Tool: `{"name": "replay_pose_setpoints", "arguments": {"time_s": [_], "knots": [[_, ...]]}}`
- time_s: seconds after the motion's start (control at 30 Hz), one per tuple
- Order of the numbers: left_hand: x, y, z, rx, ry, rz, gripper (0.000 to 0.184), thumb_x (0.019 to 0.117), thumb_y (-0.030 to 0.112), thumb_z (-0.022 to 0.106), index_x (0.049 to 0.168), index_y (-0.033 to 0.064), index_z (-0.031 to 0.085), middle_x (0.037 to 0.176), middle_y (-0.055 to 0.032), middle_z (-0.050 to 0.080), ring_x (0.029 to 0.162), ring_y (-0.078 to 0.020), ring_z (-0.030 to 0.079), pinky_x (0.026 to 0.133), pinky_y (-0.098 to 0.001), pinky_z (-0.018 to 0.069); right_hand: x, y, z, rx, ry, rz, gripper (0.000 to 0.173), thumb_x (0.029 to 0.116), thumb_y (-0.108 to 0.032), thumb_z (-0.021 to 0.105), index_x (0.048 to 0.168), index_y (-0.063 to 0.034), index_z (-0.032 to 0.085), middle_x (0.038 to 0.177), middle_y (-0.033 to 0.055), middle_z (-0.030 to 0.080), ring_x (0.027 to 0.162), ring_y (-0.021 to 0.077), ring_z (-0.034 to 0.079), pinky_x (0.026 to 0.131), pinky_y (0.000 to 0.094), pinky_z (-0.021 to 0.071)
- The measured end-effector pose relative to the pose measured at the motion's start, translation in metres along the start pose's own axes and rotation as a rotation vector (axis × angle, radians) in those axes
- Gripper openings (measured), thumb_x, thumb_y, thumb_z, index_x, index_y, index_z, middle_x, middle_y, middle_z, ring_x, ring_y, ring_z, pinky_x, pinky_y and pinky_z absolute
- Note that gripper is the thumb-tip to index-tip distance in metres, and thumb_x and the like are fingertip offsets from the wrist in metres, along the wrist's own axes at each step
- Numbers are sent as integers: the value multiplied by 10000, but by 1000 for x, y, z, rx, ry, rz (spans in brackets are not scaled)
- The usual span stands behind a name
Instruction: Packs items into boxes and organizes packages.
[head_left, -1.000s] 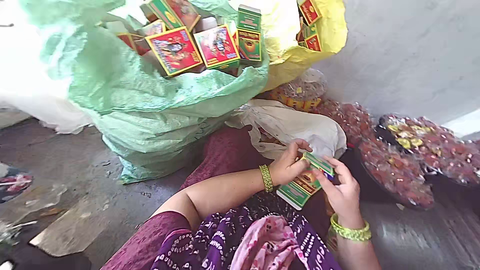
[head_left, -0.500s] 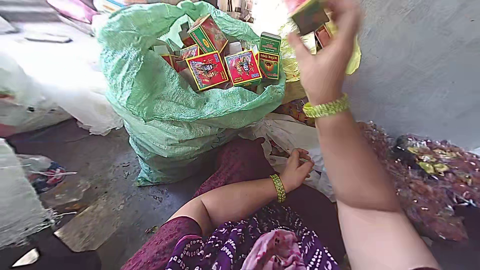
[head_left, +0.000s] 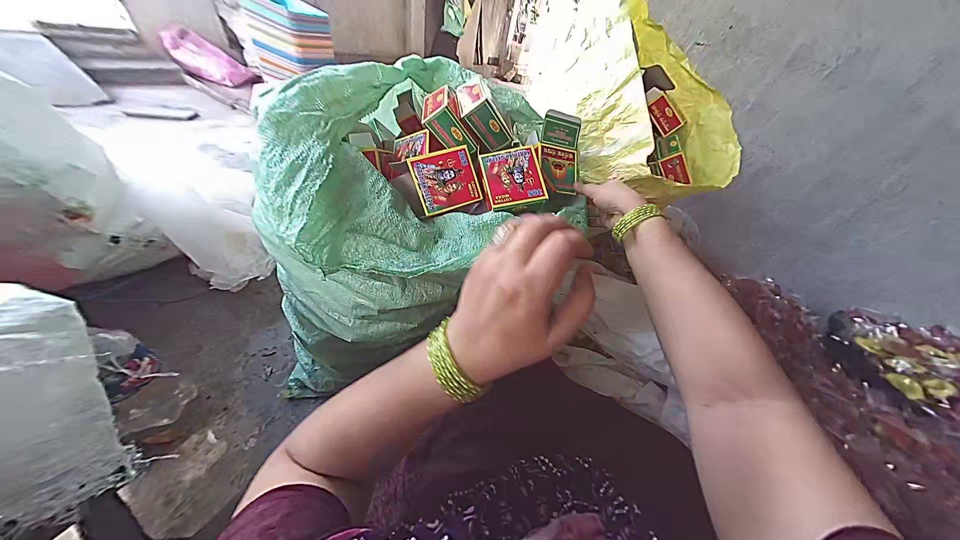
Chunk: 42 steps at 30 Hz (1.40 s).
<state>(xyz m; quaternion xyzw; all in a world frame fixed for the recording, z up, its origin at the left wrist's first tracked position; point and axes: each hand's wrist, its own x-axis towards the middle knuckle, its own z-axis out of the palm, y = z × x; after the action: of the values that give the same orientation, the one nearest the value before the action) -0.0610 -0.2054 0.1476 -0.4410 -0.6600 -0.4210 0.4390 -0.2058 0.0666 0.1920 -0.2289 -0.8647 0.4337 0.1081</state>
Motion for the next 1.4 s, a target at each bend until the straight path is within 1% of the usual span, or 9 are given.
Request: {"name": "replay_pose_setpoints", "arguments": {"time_s": [0.17,0.27,0.43,0.53,0.67,0.8,0.97,1.1,1.4], "knots": [[79,-60,-41,278,-226,-192,596,938,527,604,1385,133,580,1432,-162,537,1371,-360,465,1087,-595,405,-16,-20,-4,-14,353,-408,371,1051,-299,556,1240,-4,675,1189,213,694,1140,335,652,1001,563,480],[112,-104,-36,341,-364,-398,1009,793,761,652,1614,290,302,1650,-233,226,1504,-491,204,1087,-737,311,-39,-48,-28,3,665,-663,400,1095,-258,399,1283,44,581,1218,210,654,1169,271,631,1036,431,487],[110,-115,-3,353,-628,-206,750,919,425,673,1593,389,346,1714,-162,59,1539,-513,9,1023,-895,65,-46,-69,-45,28,734,-783,321,1088,-212,423,1230,8,607,1107,117,677,1033,130,645,946,304,491],[104,-116,14,426,-842,-141,485,1026,343,553,1509,338,510,1712,-113,144,1552,-480,-7,1017,-901,7,-48,-68,-51,-57,658,-805,335,1085,-227,445,1249,7,620,1139,148,688,1060,165,657,970,330,498],[117,-159,8,554,-787,-259,669,787,593,737,1362,271,628,1583,-153,411,1508,-498,203,998,-874,234,-46,-58,-62,-77,617,-771,327,1086,-226,452,1238,-1,633,1133,156,690,1060,182,660,970,359,503],[137,-225,-23,589,-715,-495,795,748,666,736,1415,257,591,1631,-138,347,1517,-484,203,1063,-777,318,-44,-49,-72,-91,599,-766,336,1079,-226,471,1257,-2,648,1173,176,697,1100,215,666,1008,392,498],[131,-199,-9,526,-967,-543,731,869,649,661,1451,229,523,1506,-234,459,1300,-447,529,987,-720,410,-46,-49,-76,-153,566,-761,324,1077,-232,482,1231,-9,658,1121,179,712,1058,259,682,970,446,513],[123,-209,-3,683,-815,-627,799,869,629,655,1547,268,435,1622,-273,293,1457,-571,270,1062,-860,137,-50,-44,-81,-206,496,-723,319,1064,-263,528,1227,-35,681,1102,163,726,1020,252,695,950,461,521],[130,-138,12,612,-891,-542,808,982,760,265,1585,240,400,1660,-199,272,1524,-482,206,1107,-839,29,-90,-7,-103,-265,336,-771,319,1053,-222,561,1307,-41,632,1190,146,714,1053,209,705,971,415,551]]}}
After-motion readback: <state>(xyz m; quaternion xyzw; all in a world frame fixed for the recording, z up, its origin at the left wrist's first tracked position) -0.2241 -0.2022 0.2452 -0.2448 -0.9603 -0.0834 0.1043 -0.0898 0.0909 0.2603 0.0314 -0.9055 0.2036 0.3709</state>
